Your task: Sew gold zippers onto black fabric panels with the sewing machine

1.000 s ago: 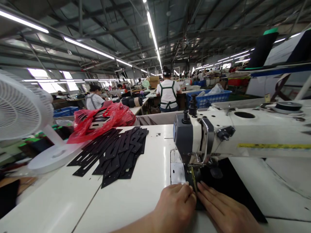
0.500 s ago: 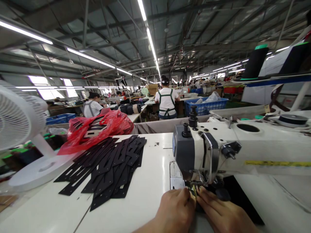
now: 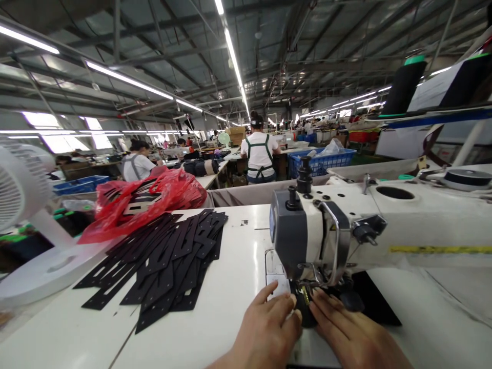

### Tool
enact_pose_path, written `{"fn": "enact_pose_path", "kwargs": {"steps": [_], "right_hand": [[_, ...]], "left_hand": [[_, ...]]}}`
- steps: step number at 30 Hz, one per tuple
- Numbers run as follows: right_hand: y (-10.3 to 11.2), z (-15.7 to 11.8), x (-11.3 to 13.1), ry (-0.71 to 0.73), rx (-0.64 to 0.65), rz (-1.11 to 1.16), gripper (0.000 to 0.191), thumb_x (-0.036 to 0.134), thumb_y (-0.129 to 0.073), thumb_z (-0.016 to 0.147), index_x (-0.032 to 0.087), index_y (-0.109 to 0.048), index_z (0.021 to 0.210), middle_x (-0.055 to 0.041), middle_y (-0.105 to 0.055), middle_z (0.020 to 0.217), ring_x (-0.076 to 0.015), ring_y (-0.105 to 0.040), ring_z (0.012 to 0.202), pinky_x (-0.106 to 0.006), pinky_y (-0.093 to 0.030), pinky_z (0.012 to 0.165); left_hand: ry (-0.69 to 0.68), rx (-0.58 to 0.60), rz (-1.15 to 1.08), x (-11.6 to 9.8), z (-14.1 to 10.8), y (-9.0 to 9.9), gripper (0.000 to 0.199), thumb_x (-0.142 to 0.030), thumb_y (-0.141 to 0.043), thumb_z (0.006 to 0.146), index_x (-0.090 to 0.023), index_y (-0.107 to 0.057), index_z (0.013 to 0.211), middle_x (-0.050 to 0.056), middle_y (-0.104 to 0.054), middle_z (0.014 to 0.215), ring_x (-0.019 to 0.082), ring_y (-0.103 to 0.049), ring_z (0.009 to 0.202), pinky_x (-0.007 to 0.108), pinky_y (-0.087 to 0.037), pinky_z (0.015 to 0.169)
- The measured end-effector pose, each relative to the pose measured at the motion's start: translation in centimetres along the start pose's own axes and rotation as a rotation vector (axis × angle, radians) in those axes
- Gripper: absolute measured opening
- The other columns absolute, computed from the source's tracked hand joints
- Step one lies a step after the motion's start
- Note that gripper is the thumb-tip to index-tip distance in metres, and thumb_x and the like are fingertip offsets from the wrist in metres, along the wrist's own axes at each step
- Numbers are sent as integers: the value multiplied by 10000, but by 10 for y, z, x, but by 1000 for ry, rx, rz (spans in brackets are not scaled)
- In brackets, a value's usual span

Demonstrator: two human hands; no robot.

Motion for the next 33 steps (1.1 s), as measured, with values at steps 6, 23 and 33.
{"fn": "enact_pose_path", "kwargs": {"steps": [6, 23, 33], "right_hand": [[-6, 3, -7, -37, -22, 13, 449, -39, -282, 805, 127, -663, 974, -70, -697, 944, -143, -660, 856, -219, -547, 769], [-17, 12, -22, -132, 4, 59, 410, 38, -237, 886, 175, -622, 904, -41, -693, 785, -144, -668, 702, -217, -546, 615], [-20, 8, -25, -165, 7, 66, 414, -1, -258, 841, 186, -619, 917, -30, -696, 796, -142, -669, 706, -221, -546, 628]], "left_hand": [[23, 16, -2, 9, 4, -8, 194, -153, -427, 916, -174, -579, 798, 9, -664, 798, 135, -659, 834, 390, -392, 1019], [153, 113, -85, 30, 4, -24, 53, -161, -576, 864, -195, -616, 860, -6, -681, 937, 136, -627, 940, 345, -397, 982], [158, 94, -104, 32, 5, -23, 51, -163, -585, 859, -192, -625, 849, -1, -681, 933, 149, -630, 918, 350, -404, 957]]}}
Point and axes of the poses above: each hand's wrist, its own z-axis towards the middle knuckle, its own y-axis out of the back of the hand, x = y × z, the point moved 10 cm from there along z, towards the middle knuckle
